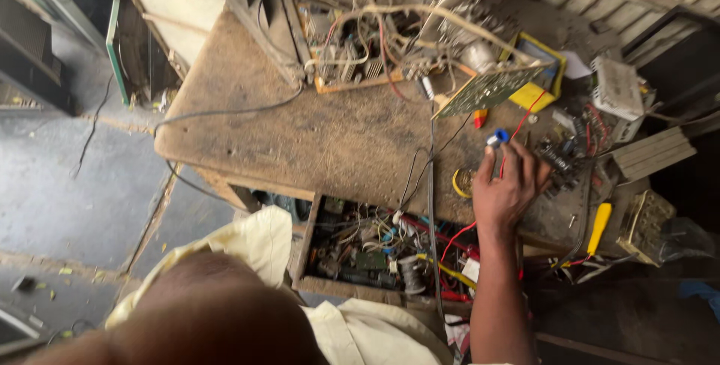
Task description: The person uses a soldering iron to work on a small green circuit board, then sets it down and uses a brush to sweep dust and debris off the workbench surface. The person handles the circuit board, soldering iron, and brush.
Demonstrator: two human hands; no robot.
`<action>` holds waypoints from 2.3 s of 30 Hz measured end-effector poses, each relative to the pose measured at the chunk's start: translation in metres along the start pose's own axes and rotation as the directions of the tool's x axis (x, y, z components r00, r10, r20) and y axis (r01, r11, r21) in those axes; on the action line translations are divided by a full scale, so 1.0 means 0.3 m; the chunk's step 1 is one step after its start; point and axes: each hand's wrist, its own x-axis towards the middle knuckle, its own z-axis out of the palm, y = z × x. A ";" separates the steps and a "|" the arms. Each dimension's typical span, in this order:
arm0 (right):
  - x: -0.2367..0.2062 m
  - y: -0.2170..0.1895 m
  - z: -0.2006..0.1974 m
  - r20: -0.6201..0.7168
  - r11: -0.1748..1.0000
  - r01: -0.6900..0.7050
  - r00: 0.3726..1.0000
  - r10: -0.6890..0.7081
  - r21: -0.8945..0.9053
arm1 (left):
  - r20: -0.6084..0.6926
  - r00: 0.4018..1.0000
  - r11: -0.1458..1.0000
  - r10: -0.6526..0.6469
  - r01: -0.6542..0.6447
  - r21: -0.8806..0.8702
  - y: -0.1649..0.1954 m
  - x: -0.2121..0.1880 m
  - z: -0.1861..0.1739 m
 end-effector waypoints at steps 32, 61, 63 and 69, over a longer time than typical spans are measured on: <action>0.020 0.002 -0.008 -0.159 0.820 -0.316 0.887 0.434 0.477 | 0.266 0.648 0.572 -0.713 0.321 0.755 -0.438 -0.609 -0.014; 0.365 0.167 0.215 0.492 0.981 0.181 0.862 -0.126 -0.067 | 0.350 0.594 0.572 -0.724 0.234 0.786 -0.462 -0.753 0.021; 0.389 0.120 0.265 0.313 0.940 0.340 0.897 -0.313 -0.032 | 0.343 0.620 0.575 -0.706 0.220 0.788 -0.447 -0.731 0.016; 0.456 0.011 0.256 0.639 0.967 0.125 0.768 0.047 -0.221 | 0.320 0.647 0.591 -0.692 0.252 0.767 -0.455 -0.657 0.003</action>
